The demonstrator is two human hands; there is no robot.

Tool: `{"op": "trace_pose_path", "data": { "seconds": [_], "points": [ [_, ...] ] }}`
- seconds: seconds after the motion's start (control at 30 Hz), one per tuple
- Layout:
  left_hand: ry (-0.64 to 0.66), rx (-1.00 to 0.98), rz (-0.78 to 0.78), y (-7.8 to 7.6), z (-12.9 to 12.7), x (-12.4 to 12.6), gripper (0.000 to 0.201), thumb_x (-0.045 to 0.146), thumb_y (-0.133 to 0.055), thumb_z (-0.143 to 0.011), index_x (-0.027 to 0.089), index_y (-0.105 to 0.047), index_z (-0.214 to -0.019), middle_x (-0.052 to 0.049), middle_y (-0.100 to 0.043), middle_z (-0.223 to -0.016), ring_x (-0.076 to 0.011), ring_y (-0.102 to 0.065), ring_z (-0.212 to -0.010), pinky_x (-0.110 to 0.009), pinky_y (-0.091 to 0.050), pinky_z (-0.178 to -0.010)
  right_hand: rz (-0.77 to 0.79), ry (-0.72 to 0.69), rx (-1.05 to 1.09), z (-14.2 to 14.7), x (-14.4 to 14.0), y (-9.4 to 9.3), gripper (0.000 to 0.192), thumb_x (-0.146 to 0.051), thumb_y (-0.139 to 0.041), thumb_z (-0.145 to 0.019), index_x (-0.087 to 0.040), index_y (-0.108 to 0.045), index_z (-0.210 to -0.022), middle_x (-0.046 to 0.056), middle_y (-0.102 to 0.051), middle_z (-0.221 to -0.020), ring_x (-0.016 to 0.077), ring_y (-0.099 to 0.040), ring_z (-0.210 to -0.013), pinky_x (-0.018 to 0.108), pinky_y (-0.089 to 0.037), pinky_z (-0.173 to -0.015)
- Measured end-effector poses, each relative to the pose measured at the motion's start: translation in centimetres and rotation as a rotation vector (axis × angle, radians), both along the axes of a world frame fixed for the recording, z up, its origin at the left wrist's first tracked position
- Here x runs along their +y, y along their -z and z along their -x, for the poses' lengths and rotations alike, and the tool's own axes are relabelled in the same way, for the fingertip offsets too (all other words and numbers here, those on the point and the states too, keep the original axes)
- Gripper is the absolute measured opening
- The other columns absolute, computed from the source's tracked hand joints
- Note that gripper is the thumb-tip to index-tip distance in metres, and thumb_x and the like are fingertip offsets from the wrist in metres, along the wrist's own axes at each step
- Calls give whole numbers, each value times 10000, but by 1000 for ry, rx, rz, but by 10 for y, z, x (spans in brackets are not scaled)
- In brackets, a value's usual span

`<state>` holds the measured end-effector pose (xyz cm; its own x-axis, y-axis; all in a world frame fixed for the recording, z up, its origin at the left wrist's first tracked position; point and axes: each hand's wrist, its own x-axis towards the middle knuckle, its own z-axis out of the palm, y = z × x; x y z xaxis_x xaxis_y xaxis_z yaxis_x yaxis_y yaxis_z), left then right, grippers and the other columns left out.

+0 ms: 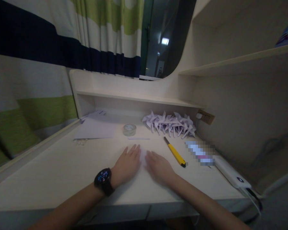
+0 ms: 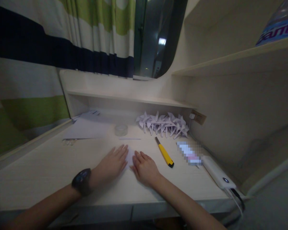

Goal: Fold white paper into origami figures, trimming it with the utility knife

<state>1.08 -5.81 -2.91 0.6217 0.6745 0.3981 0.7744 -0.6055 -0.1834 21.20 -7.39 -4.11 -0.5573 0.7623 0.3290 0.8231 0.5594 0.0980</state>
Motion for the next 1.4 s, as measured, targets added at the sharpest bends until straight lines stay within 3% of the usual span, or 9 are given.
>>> {"op": "trace_pose_path", "data": {
  "seconds": [0.2, 0.3, 0.43, 0.57, 0.67, 0.8, 0.93, 1.2, 1.4],
  "points": [
    [-78, -32, 148, -4, -15, 19, 494, 247, -315, -919, 45, -419, -1358, -221, -342, -1454, -336, -326, -1337, -513, -325, -1035, 121, 11, 73, -1, -3, 4, 473, -388, -338, -953, -109, -526, -1285, 159, -487, -1370, 268, -423, -1289, 409, -314, -1089],
    [-83, -46, 236, 4, -27, 23, 518, 270, -282, -927, 17, -411, -1359, -231, -362, -1439, -336, -327, -1336, -515, -309, -1042, 165, 43, 102, 2, -5, 7, 506, -373, -305, -961, -85, -467, -1343, 170, -439, -1406, 271, -360, -1333, 428, -281, -1105],
    [-136, -99, 227, 20, -33, 29, 525, 313, -296, -928, 29, -427, -1350, -217, -298, -1477, -355, -253, -1365, -566, -227, -1064, 183, 70, 142, 4, -8, 11, 500, -341, -292, -961, -83, -447, -1360, 167, -414, -1425, 254, -352, -1338, 406, -256, -1118],
    [-59, -131, 239, 25, -24, 37, 523, 389, -278, -948, 94, -430, -1352, -185, -378, -1445, -332, -290, -1351, -556, -228, -1068, 155, 107, 182, -5, 0, 5, 469, -332, -301, -958, -99, -503, -1311, 148, -445, -1407, 227, -350, -1336, 360, -262, -1109],
    [19, -157, 221, 20, -18, 39, 483, 375, -329, -940, 112, -446, -1328, -185, -455, -1374, -302, -384, -1293, -488, -281, -1065, 74, 298, 171, -27, 16, -9, 420, -302, -344, -939, -98, -557, -1239, 161, -510, -1339, 240, -372, -1307, 388, -230, -1106],
    [69, -226, 221, 14, -16, 37, 425, 335, -389, -923, 131, -470, -1287, -176, -441, -1348, -260, -503, -1174, -399, -377, -1015, 24, 699, 128, -59, 37, -26, 381, -327, -440, -900, -98, -569, -1175, 201, -601, -1132, 298, -503, -1127, 414, -356, -955],
    [107, -306, 208, 13, -16, 37, 379, 308, -409, -922, 159, -478, -1264, -157, -371, -1383, -241, -546, -1113, -381, -426, -970, 51, 837, 67, -74, 44, -25, 403, -403, -432, -903, -104, -574, -1132, 214, -594, -1056, 311, -553, -1015, 407, -422, -819],
    [77, -360, 171, 11, -17, 41, 362, 323, -406, -936, 155, -486, -1246, -150, -488, -1248, -248, -520, -1113, -404, -410, -956, 36, 801, 22, -75, 43, -13, 304, -276, -386, -929, -113, -571, -1107, 205, -595, -1006, 280, -575, -948, 355, -443, -754],
    [40, -360, 160, 9, -18, 39, 400, 304, -351, -960, 148, -409, -1324, -129, -578, -1099, -245, -545, -1041, -401, -417, -908, 20, 631, 83, -77, 36, -23, 364, -72, -395, -866, -118, -539, -1197, 179, -622, -1039, 266, -558, -981, 329, -403, -825]
  ]
}}
